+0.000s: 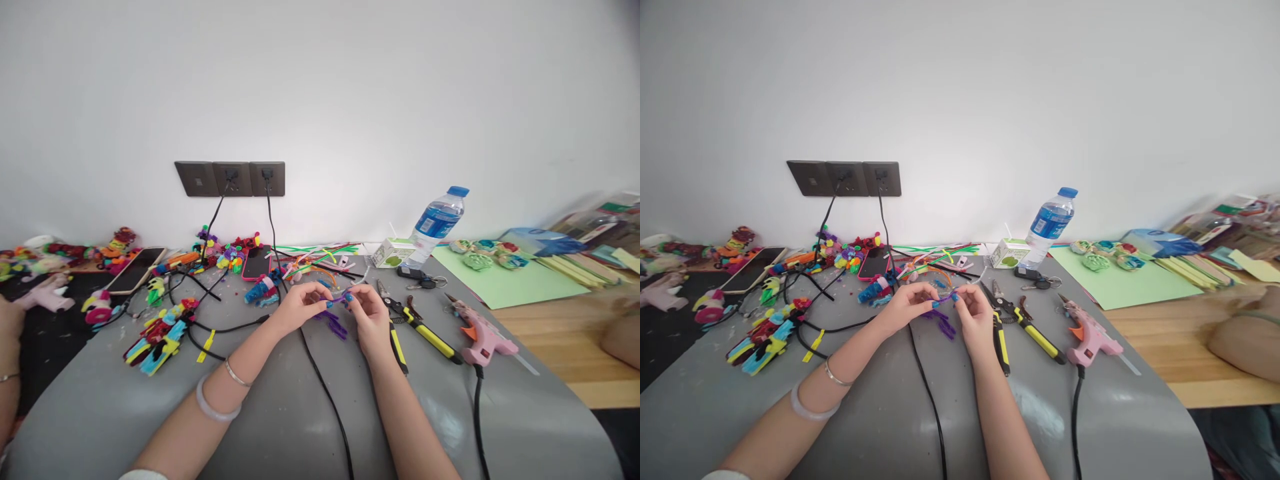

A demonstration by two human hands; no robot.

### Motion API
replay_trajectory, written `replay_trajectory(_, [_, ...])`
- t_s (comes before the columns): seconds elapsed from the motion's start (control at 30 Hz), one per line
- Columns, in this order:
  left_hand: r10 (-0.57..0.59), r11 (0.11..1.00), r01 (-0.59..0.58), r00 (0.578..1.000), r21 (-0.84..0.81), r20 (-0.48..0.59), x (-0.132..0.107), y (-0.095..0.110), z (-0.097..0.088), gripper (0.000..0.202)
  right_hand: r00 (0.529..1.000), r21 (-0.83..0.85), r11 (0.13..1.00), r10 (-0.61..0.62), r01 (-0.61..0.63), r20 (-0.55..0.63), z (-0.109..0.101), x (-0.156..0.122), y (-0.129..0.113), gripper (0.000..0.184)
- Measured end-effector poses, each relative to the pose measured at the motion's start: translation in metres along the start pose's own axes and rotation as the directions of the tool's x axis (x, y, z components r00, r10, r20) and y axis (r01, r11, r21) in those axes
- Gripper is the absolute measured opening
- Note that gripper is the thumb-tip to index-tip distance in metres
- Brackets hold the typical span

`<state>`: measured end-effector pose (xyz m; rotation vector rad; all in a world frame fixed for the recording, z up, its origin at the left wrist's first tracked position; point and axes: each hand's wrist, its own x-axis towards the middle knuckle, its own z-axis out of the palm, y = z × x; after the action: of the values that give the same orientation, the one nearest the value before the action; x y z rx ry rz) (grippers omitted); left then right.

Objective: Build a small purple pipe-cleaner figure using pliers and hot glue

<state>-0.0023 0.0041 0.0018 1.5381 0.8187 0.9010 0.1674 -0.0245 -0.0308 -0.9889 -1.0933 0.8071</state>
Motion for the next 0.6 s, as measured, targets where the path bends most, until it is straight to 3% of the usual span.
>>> replay_trajectory(0.5, [-0.01,0.998,0.005,0.997,-0.06,-0.076,-0.0002,0.0008,0.0036,0.02,1.0,-0.03,0.999,-0.011,0.011,0.0,0.0002,-0.0005,-0.0002,0.02])
replay_trajectory(0.6, [0.017,0.996,-0.03,0.989,-0.085,-0.147,-0.0003,-0.0002,0.0031,0.027,1.0,-0.035,0.999,0.007,-0.007,-0.008,-0.0003,-0.0006,-0.0002,0.021])
